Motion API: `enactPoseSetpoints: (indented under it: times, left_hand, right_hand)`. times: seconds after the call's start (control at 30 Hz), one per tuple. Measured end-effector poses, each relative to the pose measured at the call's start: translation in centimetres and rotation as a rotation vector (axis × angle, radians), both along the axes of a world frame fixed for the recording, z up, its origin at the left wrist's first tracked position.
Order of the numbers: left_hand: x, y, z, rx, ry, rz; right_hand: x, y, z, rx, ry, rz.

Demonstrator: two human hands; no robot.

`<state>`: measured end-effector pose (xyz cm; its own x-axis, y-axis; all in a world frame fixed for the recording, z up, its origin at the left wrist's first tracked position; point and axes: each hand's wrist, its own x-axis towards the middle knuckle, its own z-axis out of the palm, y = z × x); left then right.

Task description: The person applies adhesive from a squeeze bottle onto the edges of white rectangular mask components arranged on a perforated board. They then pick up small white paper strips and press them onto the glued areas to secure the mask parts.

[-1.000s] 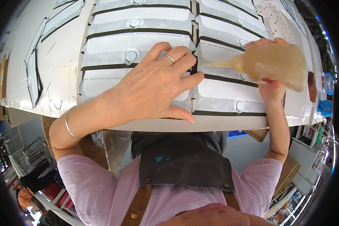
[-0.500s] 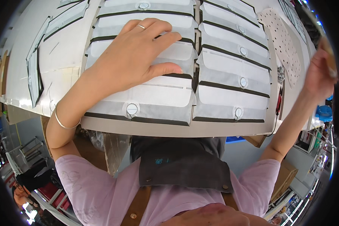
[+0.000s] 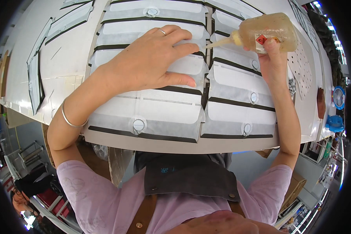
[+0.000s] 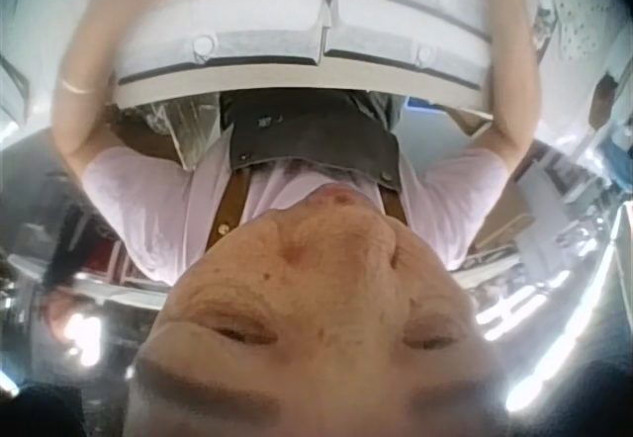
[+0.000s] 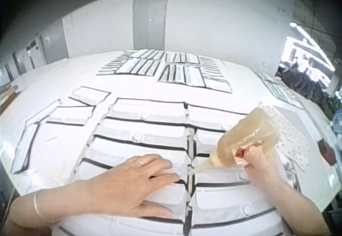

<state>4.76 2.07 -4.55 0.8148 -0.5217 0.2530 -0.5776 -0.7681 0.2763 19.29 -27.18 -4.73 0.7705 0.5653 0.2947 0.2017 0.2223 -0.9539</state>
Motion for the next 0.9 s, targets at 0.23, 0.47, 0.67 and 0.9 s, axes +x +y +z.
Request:
enactPoseSetpoints:
  times: [0.23, 0.47, 0.67, 0.9]
  left_hand:
    - [-0.2, -0.1, 0.0, -0.001, -0.012, -0.002]
    - [-0.1, -0.1, 0.2, 0.007, 0.009, 0.000]
    - [-0.1, -0.1, 0.1, 0.008, -0.003, -0.001]
    - [-0.4, 0.1, -0.1, 0.022, -0.004, 0.020]
  right_hand:
    - [0.6, 0.4, -0.8, 0.044, -0.048, -0.108]
    - [1.5, 0.0, 0.1, -0.259, -0.351, -0.057]
    - [0.1, -0.9, -0.1, -0.213, -0.292, -0.052]
    - [1.6, -3.9, 4.3, 0.532, 0.349, 0.099]
